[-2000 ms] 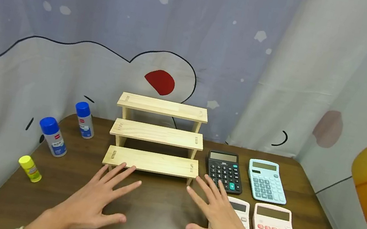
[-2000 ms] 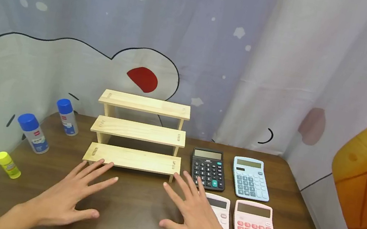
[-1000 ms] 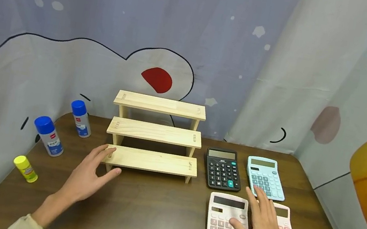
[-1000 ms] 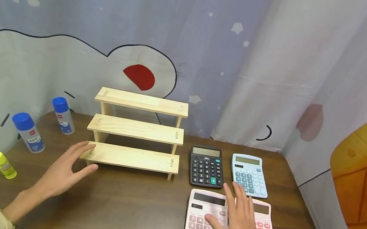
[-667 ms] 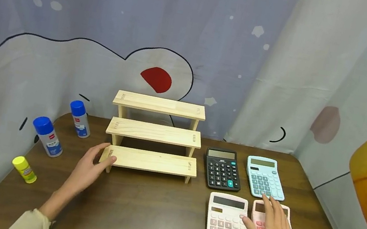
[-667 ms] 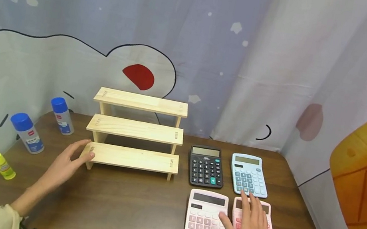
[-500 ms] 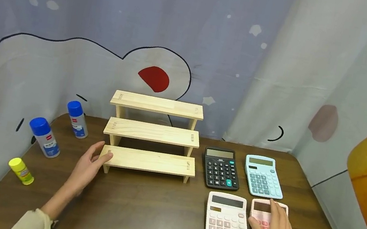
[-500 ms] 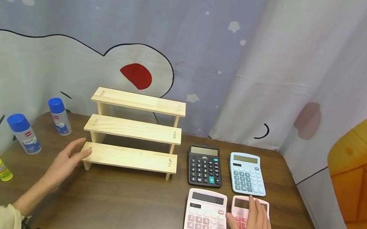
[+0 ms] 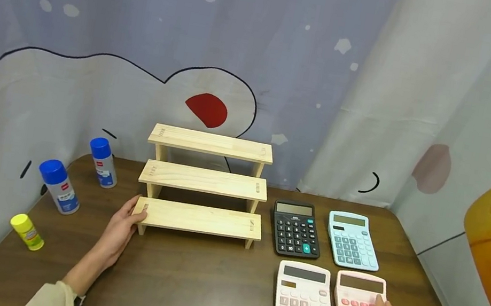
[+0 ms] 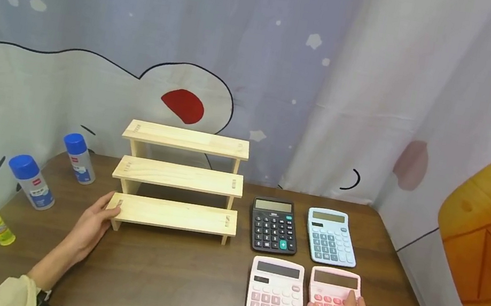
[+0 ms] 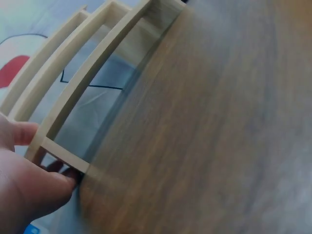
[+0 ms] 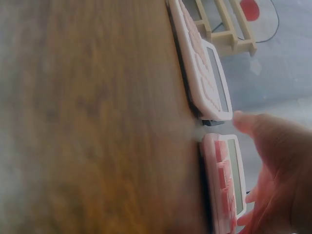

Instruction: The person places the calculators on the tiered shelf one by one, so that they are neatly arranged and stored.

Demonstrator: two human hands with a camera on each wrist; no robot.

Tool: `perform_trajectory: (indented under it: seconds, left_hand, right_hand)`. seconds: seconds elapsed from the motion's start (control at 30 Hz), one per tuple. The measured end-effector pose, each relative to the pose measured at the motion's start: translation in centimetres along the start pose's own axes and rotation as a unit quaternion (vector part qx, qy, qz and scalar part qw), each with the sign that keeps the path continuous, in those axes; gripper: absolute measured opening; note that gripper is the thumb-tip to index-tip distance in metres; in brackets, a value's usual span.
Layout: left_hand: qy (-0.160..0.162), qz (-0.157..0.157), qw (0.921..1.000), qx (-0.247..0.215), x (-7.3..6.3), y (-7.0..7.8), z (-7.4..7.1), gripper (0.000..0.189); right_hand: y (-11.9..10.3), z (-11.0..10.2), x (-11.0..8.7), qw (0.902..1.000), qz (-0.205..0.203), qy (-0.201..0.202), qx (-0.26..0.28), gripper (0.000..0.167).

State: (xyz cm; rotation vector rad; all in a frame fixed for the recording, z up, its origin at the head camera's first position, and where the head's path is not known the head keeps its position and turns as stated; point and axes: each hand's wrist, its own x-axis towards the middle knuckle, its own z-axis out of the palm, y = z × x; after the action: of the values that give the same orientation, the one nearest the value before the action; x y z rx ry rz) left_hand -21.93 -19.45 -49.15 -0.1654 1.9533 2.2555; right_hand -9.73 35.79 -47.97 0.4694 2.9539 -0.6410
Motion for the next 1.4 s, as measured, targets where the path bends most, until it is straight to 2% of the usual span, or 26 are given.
perform_trajectory:
  seconds: [0.1,0.17,0.4,0.6,0.77,1.03,1.23,1.4]
  left_hand:
    - [-0.011,0.01,0.9996,-0.023,0.1,-0.4,-0.3,0.071]
    - [-0.014,0.02,0.9993,-0.03,0.2,-0.6,-0.4,0.072]
    - [-0.023,0.05,0.9983,-0.017,0.1,-1.0,-0.6,0.075]
    - [-0.02,0.05,0.9985,-0.006,0.2,-1.1,-0.7,0.075]
    - [-0.027,0.05,0.9984,0.0,0.4,-0.9,-0.8,0.076]
    - [-0.026,0.049,0.9985,-0.004,0.5,-1.0,-1.0,0.077]
    - [-0.013,0.042,0.9989,-0.013,0.3,-1.4,-0.9,0.075]
    - [-0.012,0.045,0.9987,-0.019,0.4,-1.5,-0.8,0.073]
  right_hand:
    - [0.3,0.2,0.2,0.9986,0.029,-0.042,-0.01,0.123]
    - [0.5,0.4,0.3,0.9976,0.04,-0.054,-0.018,0.127]
    - [0.9,1.0,0.4,0.996,0.056,-0.052,-0.046,0.14]
    - [1.0,1.2,0.4,0.9969,0.051,-0.029,-0.052,0.135]
    - [0.8,1.0,0.3,0.9978,0.031,0.008,-0.058,0.126]
    - [0.0,0.5,0.3,0.9975,0.021,0.059,-0.034,0.113]
    - [-0.6,0.1,0.2,0.9958,0.0,0.089,-0.02,0.11]
    - [-1.4,-0.3,0.4,0.9924,-0.035,0.116,-0.017,0.104]
